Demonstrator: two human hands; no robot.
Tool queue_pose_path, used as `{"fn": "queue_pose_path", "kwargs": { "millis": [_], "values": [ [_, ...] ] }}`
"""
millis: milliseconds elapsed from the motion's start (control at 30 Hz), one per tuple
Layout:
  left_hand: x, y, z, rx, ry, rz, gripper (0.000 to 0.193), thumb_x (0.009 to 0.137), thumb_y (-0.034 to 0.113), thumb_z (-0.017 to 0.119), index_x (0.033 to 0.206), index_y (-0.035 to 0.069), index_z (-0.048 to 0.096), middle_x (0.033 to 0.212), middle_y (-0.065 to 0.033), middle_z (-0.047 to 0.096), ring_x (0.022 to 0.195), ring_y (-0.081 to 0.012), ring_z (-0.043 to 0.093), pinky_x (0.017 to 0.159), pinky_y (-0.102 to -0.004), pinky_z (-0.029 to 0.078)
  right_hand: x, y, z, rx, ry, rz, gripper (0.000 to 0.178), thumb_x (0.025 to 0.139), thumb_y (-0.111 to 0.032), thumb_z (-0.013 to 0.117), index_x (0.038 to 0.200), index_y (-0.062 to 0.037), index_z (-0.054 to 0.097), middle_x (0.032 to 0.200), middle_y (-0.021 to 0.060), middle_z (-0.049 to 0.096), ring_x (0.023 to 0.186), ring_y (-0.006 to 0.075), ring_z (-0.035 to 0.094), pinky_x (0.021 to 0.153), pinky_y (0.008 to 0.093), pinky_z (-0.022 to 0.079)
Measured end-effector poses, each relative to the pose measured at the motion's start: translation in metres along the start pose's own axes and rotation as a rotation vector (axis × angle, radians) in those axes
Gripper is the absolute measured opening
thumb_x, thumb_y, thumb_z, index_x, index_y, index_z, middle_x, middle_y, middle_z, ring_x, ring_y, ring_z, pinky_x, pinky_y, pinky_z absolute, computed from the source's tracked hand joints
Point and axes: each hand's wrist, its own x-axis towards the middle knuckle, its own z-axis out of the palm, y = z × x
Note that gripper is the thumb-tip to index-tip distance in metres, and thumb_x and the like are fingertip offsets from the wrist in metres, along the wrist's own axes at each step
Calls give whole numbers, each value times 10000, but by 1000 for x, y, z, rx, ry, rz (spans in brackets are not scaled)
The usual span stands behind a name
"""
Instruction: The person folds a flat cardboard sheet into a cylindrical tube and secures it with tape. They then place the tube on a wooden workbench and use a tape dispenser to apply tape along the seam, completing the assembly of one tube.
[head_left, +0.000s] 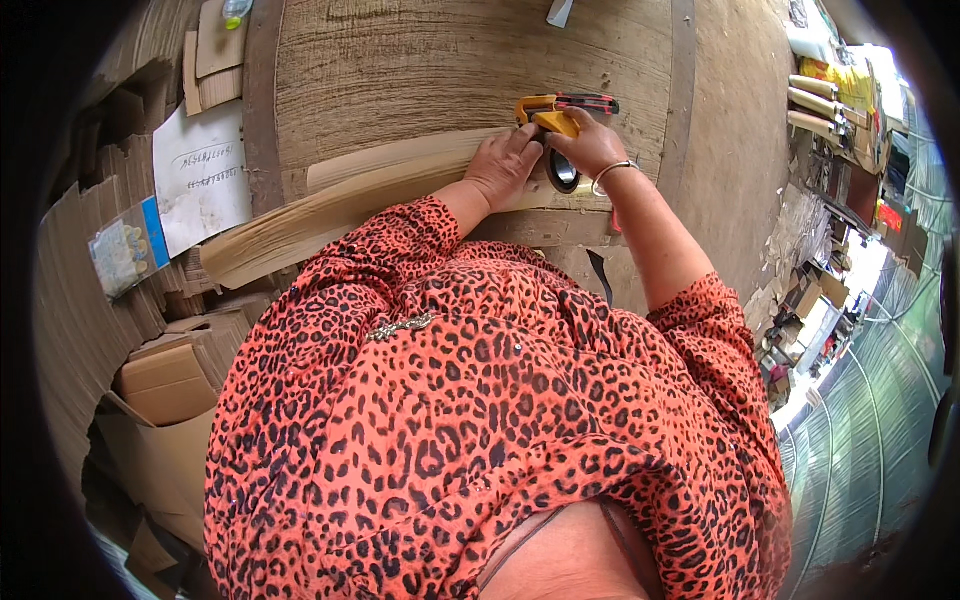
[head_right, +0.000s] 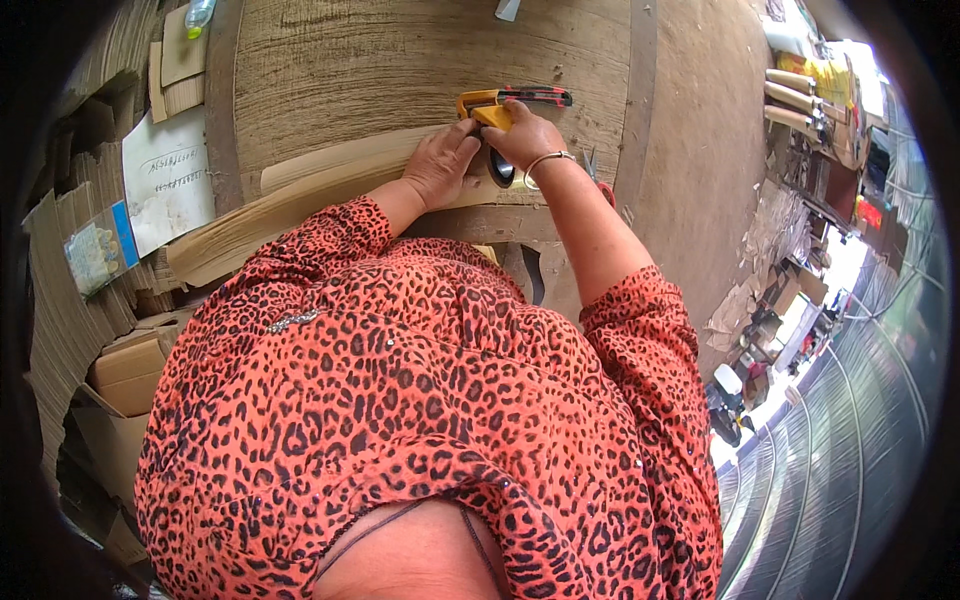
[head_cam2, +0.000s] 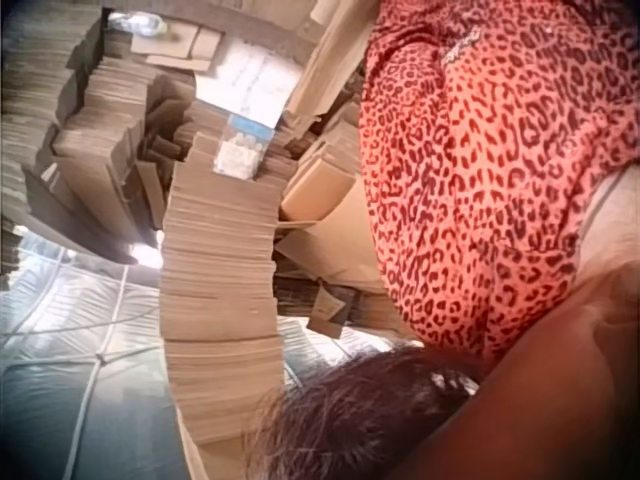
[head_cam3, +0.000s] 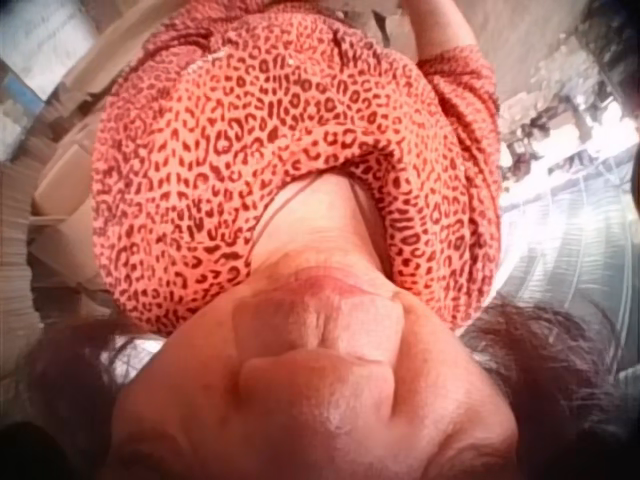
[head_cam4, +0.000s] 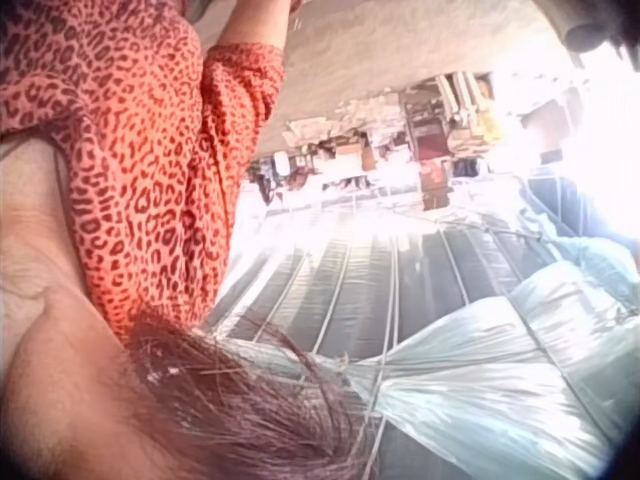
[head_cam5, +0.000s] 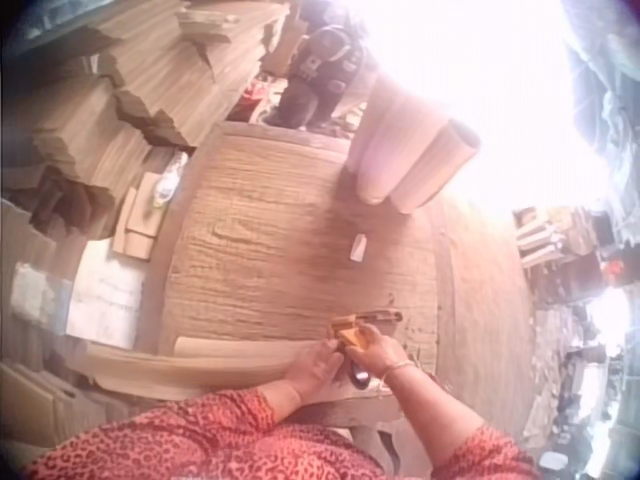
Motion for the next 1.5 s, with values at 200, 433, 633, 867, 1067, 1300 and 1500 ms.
{"fn": "queue_pose_path", "kwargs": {
  "millis": [200, 433, 633, 867, 1067, 1300, 1500],
  "values": [
    [15, 19, -15, 18, -182, -60, 572, 720, 338, 769, 1189, 120, 524, 1339, -93, 501, 1251, -333, 431, 990, -449, 408, 7, 13, -11, -41, -96, 6, 772, 717, -482, 675, 1387, -147, 489, 1157, 184, 661, 1071, 330, 635, 926, 374, 491],
    [19, 30, -1, 96, -175, -16, 612, 681, 374, 788, 1185, 137, 534, 1288, -29, 548, 1193, -298, 457, 901, -461, 450, 21, 42, -18, 348, -101, 67, 672, 707, -317, 744, 1334, -152, 570, 908, 89, 688, 689, 145, 626, 636, 299, 531],
    [25, 32, 10, 52, -171, -46, 721, 667, 389, 808, 1267, 135, 498, 1227, -32, 590, 1203, -282, 463, 926, -457, 441, -82, 65, 0, 554, 274, 6, 669, 721, -257, 695, 1363, -163, 534, 1153, 167, 669, 945, 229, 677, 839, 335, 523],
    [24, 40, -5, 47, -259, -74, 781, 712, 417, 788, 1344, 137, 425, 1319, -49, 553, 1241, -303, 441, 982, -463, 413, -161, 77, 80, 336, 496, -12, 717, 720, -244, 722, 1395, -262, 479, 973, 183, 618, 898, 361, 620, 812, 435, 517],
    [52, 50, -32, 85, -510, -104, 772, 703, 436, 793, 1304, 159, 394, 1316, -65, 553, 1244, -332, 438, 977, -471, 423, -159, 75, 85, 362, 455, 43, 690, 732, -232, 703, 1382, -274, 476, 992, 196, 621, 904, 379, 624, 825, 439, 521],
    [63, 19, -28, 151, -620, -95, 1053, 617, 515, 822, 1444, 116, 306, 1456, -139, 423, 1390, -328, 325, 1092, -460, 335, -142, 60, 95, 399, 461, 22, 662, 731, -246, 695, 1362, -255, 495, 984, 191, 629, 921, 371, 630, 835, 437, 521],
    [60, -32, -12, 35, -692, -120, 1151, 648, 525, 793, 1513, 50, 199, 1547, -170, 273, 1441, -331, 239, 1159, -412, 254, -163, 23, 74, 406, 514, -30, 609, 738, -288, 694, 1326, -248, 540, 916, 160, 634, 835, 347, 637, 756, 433, 532]
  ]
}}
